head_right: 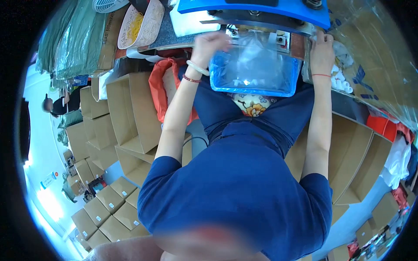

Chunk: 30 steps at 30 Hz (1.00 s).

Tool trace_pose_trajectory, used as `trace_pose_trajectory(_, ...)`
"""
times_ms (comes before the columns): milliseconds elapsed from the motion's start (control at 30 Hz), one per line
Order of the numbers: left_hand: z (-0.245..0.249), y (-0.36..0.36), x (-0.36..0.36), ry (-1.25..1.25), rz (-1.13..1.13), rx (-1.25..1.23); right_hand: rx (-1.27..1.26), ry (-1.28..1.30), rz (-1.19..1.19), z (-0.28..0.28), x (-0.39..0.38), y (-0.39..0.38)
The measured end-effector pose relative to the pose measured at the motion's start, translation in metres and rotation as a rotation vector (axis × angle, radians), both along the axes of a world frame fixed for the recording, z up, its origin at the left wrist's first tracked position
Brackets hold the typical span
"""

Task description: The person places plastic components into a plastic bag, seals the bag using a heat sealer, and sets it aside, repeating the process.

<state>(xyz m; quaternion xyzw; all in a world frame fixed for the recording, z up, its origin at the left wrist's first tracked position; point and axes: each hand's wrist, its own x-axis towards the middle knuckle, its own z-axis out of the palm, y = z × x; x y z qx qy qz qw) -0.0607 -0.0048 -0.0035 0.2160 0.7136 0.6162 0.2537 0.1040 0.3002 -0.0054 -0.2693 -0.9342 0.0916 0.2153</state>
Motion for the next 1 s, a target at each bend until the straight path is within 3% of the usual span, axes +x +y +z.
trace_pose_trajectory(67,-0.006,-0.006,-0.026,0.536,0.394,-0.138,0.008,-0.025,-0.044,0.001,0.001,-0.005)
trace_pose_trajectory(100,-0.018,-0.011,-0.046,0.989,0.394,-0.115,0.008,-0.023,-0.043,-0.005,0.004,-0.003)
trace_pose_trajectory(167,-0.053,-0.026,-0.054,1.281,0.2,-0.436,0.067,0.15,0.06,-0.016,0.013,0.01)
trace_pose_trajectory(300,-0.049,-0.059,-0.014,1.248,0.107,-0.439,-0.192,0.166,-0.01,0.03,0.047,-0.026)
trace_pose_trajectory(400,-0.024,-0.06,0.002,0.955,0.186,-0.347,-0.426,0.28,0.218,0.061,0.053,-0.079)
trace_pose_trajectory(500,0.006,-0.051,0.025,0.403,0.205,-0.253,-0.663,0.314,0.474,0.054,0.046,-0.131)
trace_pose_trajectory(600,0.04,-0.043,0.046,0.238,0.064,-0.146,-0.848,0.363,0.448,0.072,0.031,-0.149)
trace_pose_trajectory(733,0.068,-0.029,0.067,0.106,-0.074,-0.108,-0.532,0.41,0.628,0.119,0.018,-0.142)
trace_pose_trajectory(800,0.073,-0.025,0.066,0.085,-0.109,-0.103,-0.534,0.371,0.665,0.119,0.015,-0.134)
trace_pose_trajectory(867,0.065,-0.023,0.062,-0.019,-0.315,-0.092,-0.37,0.055,0.754,0.12,0.015,-0.119)
trace_pose_trajectory(933,0.051,-0.02,0.057,-0.12,-0.414,-0.051,-0.386,-0.013,0.805,0.112,0.01,-0.109)
trace_pose_trajectory(1000,0.042,-0.015,0.054,-0.577,-0.499,0.014,-0.656,-0.125,0.809,0.096,0.003,-0.103)
